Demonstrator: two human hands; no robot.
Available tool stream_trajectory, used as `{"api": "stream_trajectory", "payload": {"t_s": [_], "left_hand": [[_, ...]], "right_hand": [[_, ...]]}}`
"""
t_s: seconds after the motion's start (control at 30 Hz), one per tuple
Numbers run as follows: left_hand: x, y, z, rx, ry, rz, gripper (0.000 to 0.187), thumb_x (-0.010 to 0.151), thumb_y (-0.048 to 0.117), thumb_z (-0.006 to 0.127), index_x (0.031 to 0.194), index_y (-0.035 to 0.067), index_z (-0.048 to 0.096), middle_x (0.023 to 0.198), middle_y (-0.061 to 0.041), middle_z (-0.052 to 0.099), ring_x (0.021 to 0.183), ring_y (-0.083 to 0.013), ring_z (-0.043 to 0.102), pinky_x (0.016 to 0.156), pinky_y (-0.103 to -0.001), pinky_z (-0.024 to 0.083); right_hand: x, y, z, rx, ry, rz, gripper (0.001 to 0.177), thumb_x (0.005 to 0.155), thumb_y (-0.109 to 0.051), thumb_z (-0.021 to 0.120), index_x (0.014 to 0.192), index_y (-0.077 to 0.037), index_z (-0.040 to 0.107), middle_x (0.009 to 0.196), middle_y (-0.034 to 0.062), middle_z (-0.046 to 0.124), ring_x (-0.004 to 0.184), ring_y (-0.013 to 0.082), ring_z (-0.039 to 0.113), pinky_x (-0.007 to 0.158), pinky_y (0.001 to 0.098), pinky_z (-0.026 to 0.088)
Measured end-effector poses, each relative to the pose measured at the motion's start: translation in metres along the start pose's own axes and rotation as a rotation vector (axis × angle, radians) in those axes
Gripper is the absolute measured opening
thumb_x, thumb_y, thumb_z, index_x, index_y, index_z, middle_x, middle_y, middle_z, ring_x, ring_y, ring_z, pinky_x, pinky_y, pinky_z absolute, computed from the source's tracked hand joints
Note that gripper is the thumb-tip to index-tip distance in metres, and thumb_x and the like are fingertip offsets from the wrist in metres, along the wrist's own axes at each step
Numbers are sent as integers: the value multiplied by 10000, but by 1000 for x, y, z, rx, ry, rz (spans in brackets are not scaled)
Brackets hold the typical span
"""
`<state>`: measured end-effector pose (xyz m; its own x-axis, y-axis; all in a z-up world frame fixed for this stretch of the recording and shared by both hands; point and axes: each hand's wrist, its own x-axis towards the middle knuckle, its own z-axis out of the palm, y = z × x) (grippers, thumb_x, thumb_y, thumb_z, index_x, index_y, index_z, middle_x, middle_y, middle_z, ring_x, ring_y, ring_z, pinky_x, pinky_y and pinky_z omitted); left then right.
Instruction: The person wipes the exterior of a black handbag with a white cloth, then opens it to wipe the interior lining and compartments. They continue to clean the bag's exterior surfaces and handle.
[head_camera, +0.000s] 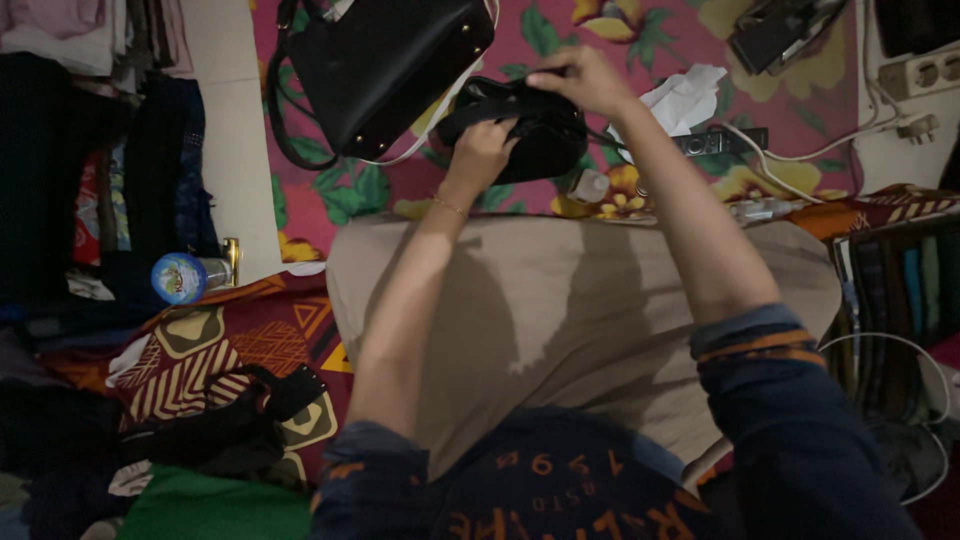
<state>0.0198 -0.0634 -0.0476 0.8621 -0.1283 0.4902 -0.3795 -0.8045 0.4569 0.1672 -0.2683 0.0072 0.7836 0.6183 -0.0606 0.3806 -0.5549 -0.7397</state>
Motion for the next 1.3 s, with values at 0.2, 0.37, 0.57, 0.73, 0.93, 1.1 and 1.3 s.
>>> {"api": "stream_trajectory", "payload": {"t_s": [0.2, 0.37, 0.57, 0.73, 0.93, 1.1, 1.3], "left_hand": [[3, 11, -16, -58, -86, 9, 338, 743, 215, 836, 1028, 69, 726, 1278, -151, 662, 1143, -392, 593, 943, -472, 490], [-5, 3, -5, -141, -57, -24, 323, 805, 189, 845, 1070, 56, 717, 1410, -145, 591, 1270, -379, 563, 1056, -458, 474], [-13, 0, -8, -129, -51, -16, 367, 769, 167, 857, 1080, 49, 701, 1453, -164, 581, 1250, -371, 567, 1021, -441, 494], [-10, 6, -19, -212, -104, -80, 447, 826, 144, 818, 1248, 58, 703, 1463, -145, 578, 1174, -357, 615, 990, -437, 501], [-21, -20, 21, 21, 69, 125, 514, 1001, 204, 805, 1421, 25, 569, 1340, -153, 624, 1072, -363, 632, 963, -448, 505], [-20, -52, 42, 171, 1, 143, 496, 987, 51, 587, 1482, 86, 606, 1180, -176, 665, 1039, -345, 656, 948, -416, 527], [12, -27, 28, -558, -142, -365, 246, 1152, 153, 527, 1252, 67, 734, 995, -141, 744, 903, -306, 706, 866, -408, 546]], "right_hand": [[7, -21, 27, -542, -103, -175, 133, 760, -212, 761, 870, -201, 834, 860, 168, 749, 816, 385, 723, 728, 483, 573], [4, -18, 78, -655, 198, -113, 120, 857, -153, 644, 827, -125, 756, 784, 184, 729, 732, 371, 729, 630, 485, 576], [2, 3, 56, -211, 75, -161, 139, 905, -127, 710, 990, -43, 782, 907, 199, 762, 807, 311, 753, 706, 430, 584], [-23, 29, -3, 199, 319, -79, 218, 962, -102, 736, 1171, -48, 769, 1026, 134, 793, 945, 237, 759, 848, 352, 586], [-35, 18, 9, -43, 270, -194, 211, 845, -109, 852, 1039, -47, 796, 978, 157, 764, 916, 305, 733, 813, 404, 564], [-6, 11, 13, -136, 60, 243, 320, 753, -268, 889, 1026, -132, 793, 950, 133, 773, 883, 281, 750, 803, 424, 573], [36, 28, 32, -236, -80, 241, 274, 731, -198, 832, 1000, -150, 816, 990, 142, 766, 926, 327, 736, 836, 451, 577]]}}
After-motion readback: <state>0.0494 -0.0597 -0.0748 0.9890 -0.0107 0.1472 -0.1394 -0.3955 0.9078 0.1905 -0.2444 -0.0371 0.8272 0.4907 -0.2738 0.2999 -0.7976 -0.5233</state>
